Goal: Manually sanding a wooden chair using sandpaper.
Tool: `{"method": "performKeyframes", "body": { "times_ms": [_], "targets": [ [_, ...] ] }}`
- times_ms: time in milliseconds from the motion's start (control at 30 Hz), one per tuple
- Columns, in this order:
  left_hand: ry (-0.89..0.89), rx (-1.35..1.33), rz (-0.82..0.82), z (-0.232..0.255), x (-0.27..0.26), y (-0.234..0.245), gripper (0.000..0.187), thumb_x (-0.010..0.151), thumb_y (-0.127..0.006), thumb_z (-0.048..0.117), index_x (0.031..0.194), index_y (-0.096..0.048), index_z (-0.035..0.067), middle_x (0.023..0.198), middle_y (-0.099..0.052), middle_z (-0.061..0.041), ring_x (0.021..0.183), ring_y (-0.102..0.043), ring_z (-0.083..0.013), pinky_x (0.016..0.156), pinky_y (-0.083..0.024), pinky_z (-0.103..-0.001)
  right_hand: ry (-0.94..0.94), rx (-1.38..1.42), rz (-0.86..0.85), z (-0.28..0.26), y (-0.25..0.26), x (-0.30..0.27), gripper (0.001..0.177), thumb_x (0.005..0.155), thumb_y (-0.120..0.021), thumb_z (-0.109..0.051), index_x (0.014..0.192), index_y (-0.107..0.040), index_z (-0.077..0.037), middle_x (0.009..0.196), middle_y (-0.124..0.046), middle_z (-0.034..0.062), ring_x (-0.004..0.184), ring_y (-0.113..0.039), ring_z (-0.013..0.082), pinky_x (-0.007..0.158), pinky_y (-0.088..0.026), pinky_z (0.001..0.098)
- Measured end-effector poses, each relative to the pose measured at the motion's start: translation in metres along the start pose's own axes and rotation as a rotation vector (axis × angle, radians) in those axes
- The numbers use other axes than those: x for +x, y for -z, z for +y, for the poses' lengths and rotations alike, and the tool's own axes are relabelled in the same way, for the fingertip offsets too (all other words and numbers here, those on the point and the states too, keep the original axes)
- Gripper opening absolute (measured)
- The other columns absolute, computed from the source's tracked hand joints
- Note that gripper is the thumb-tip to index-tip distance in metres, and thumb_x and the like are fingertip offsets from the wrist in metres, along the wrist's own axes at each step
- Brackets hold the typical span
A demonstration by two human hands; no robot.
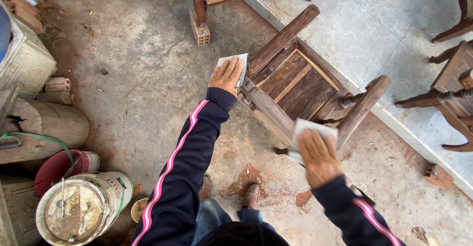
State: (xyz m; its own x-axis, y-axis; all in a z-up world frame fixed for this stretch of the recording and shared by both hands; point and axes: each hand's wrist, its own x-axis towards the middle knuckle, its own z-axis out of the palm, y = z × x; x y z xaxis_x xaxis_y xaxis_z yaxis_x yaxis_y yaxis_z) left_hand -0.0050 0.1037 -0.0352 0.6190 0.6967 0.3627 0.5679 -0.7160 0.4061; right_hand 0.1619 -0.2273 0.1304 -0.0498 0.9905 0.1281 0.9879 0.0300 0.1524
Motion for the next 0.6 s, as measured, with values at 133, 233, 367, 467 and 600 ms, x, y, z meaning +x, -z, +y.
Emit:
{"method": "performKeyframes", "body": {
  "times_ms": [133,233,367,467,600],
  "targets": [
    [0.029,0.032,0.027,0.000,0.010,0.000,0.075,0.092,-0.063,0.005,0.160,-0.037,0.022,0.166,-0.038,-0.004,0.150,-0.039,-0.0298,0.125,-0.028,-0.047,0.047,-0.110,0.069,-0.014,-0.020,0.057,0.060,0.086,-0.054,-0.004,0.145,-0.052,0.002,0.150,-0.051,0.0208,0.142,-0.046,0.0337,0.122,-0.032,0.0496],
    [0.032,0.041,-0.037,0.000,0.007,0.010,0.073,0.091,-0.063,0.007,0.158,-0.038,0.020,0.164,-0.039,-0.007,0.149,-0.039,-0.0318,0.123,-0.028,-0.048,-0.064,0.047,0.088,-0.013,-0.013,0.045,0.056,0.088,-0.055,-0.005,0.144,-0.052,0.001,0.152,-0.052,0.0183,0.141,-0.047,0.0325,0.120,-0.033,0.0494],
    [0.047,0.047,-0.049,0.000,0.009,0.006,0.078,0.086,-0.064,0.006,0.158,-0.037,0.019,0.164,-0.036,-0.006,0.148,-0.038,-0.0323,0.121,-0.028,-0.049,-0.036,0.060,-0.001,0.023,0.000,-0.040,0.060,0.080,-0.056,-0.002,0.139,-0.056,-0.003,0.146,-0.054,0.0156,0.139,-0.047,0.0312,0.117,-0.035,0.0526],
    [0.043,0.080,0.027,0.003,0.005,0.004,0.074,0.091,-0.066,0.007,0.158,-0.038,0.020,0.165,-0.036,-0.005,0.149,-0.039,-0.0324,0.123,-0.029,-0.050,-0.152,0.181,-0.033,0.046,-0.015,-0.109,0.065,0.075,-0.053,0.005,0.139,-0.058,-0.006,0.146,-0.056,0.0143,0.139,-0.050,0.0306,0.115,-0.038,0.0545],
    [0.068,-0.122,0.048,0.079,-0.029,0.025,0.063,0.093,-0.061,0.004,0.153,-0.042,0.007,0.160,-0.043,-0.016,0.135,-0.046,-0.0337,0.112,-0.036,-0.049,-0.297,0.308,0.181,0.054,-0.030,-0.148,0.055,0.085,-0.061,0.003,0.139,-0.058,-0.003,0.141,-0.060,0.0210,0.132,-0.059,0.0380,0.112,-0.043,0.0563]
  ]
}}
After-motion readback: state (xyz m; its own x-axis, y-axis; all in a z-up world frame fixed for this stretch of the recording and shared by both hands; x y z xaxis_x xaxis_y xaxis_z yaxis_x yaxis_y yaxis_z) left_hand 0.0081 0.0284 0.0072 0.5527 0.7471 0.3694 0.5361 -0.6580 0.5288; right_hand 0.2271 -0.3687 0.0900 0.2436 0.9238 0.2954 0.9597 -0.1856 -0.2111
